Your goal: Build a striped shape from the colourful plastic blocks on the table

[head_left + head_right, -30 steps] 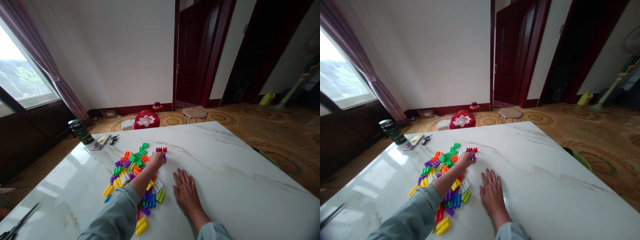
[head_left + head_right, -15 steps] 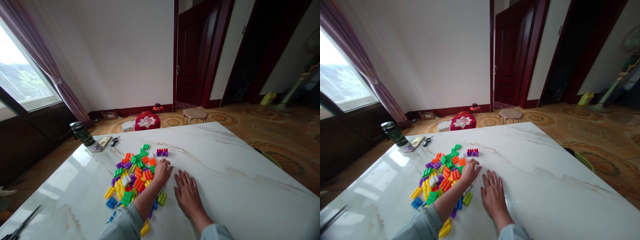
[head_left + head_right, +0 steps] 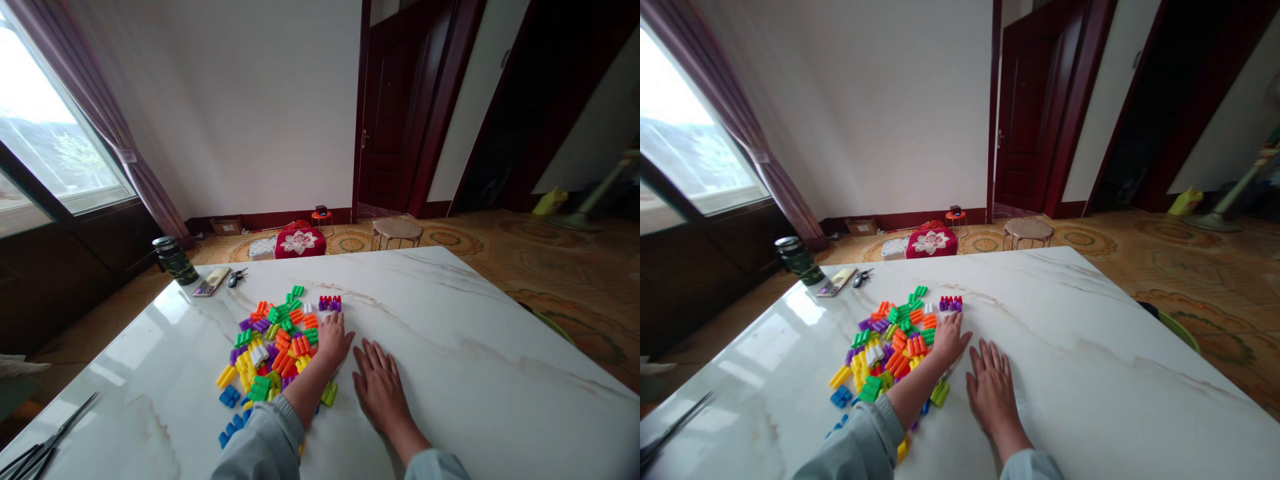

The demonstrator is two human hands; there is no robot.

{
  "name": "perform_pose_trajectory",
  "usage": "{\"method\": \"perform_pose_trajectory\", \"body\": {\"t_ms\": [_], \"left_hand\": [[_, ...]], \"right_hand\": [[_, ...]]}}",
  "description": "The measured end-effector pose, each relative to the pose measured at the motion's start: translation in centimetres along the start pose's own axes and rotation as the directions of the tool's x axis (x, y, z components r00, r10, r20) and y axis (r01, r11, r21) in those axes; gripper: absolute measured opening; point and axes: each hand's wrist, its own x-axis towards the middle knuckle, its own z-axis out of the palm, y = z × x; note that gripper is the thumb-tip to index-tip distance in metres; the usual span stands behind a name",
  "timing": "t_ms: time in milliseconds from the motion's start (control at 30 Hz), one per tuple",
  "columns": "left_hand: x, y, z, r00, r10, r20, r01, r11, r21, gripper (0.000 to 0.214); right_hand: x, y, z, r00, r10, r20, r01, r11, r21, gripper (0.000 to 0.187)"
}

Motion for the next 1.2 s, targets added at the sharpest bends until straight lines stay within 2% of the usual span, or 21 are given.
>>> {"method": "perform_pose_trajectory", "body": {"t_ms": [167, 300, 600, 833, 933, 1000, 1100, 1167, 1200], "left_hand": [[0.1, 0.4, 0.3, 0.997, 0.056, 0.044, -0.056, 0.998, 0.002, 0.059], [0.6, 0.3, 0.4, 0.997, 0.047, 0.057, -0.048, 0.999, 0.012, 0.063], [0.8, 0.2, 0.3, 0.998, 0.022, 0.056, -0.023, 1.0, 0.009, 0.065], [0.2, 0.2, -0.5, 0.999, 0.048, 0.006, -0.047, 0.996, -0.079, 0.06], [-1.9, -0.1, -1.5, 0.996, 0.088, -0.015, -0.09, 0.986, -0.141, 0.051], [-4.4, -0.5, -2.2, 0.992, 0.12, -0.031, -0.124, 0.976, -0.181, 0.041], [-9.7, -1.5, -2.9, 0.987, 0.139, -0.08, -0.154, 0.96, -0.232, 0.029], [-13.8, -2.4, -3.3, 0.96, 0.181, -0.214, -0.243, 0.918, -0.313, 0.027], [-15.8, -2.8, -3.6, 0.951, 0.2, -0.237, -0.273, 0.903, -0.333, 0.028]], "right_hand": [[-0.1, -0.2, -0.4, 1.0, 0.004, 0.016, -0.004, 1.0, 0.003, 0.054], [-0.1, -0.1, -0.4, 1.0, 0.005, 0.012, -0.005, 1.0, -0.001, 0.054], [0.0, -0.1, -0.3, 1.0, 0.005, 0.018, -0.005, 1.0, -0.001, 0.053], [-0.1, -0.1, -0.4, 1.0, 0.0, 0.007, 0.0, 1.0, -0.017, 0.053], [-0.1, 0.0, -0.1, 1.0, -0.005, 0.001, 0.005, 1.0, -0.03, 0.053], [-0.2, 0.1, 0.1, 1.0, -0.015, -0.022, 0.014, 0.999, -0.04, 0.052], [-0.2, 0.1, 0.3, 0.997, -0.033, -0.07, 0.029, 0.998, -0.054, 0.051], [-0.2, 0.0, 0.2, 0.996, -0.037, -0.083, 0.032, 0.997, -0.064, 0.051], [-0.2, 0.0, 0.1, 0.996, -0.04, -0.084, 0.034, 0.997, -0.072, 0.051]]}}
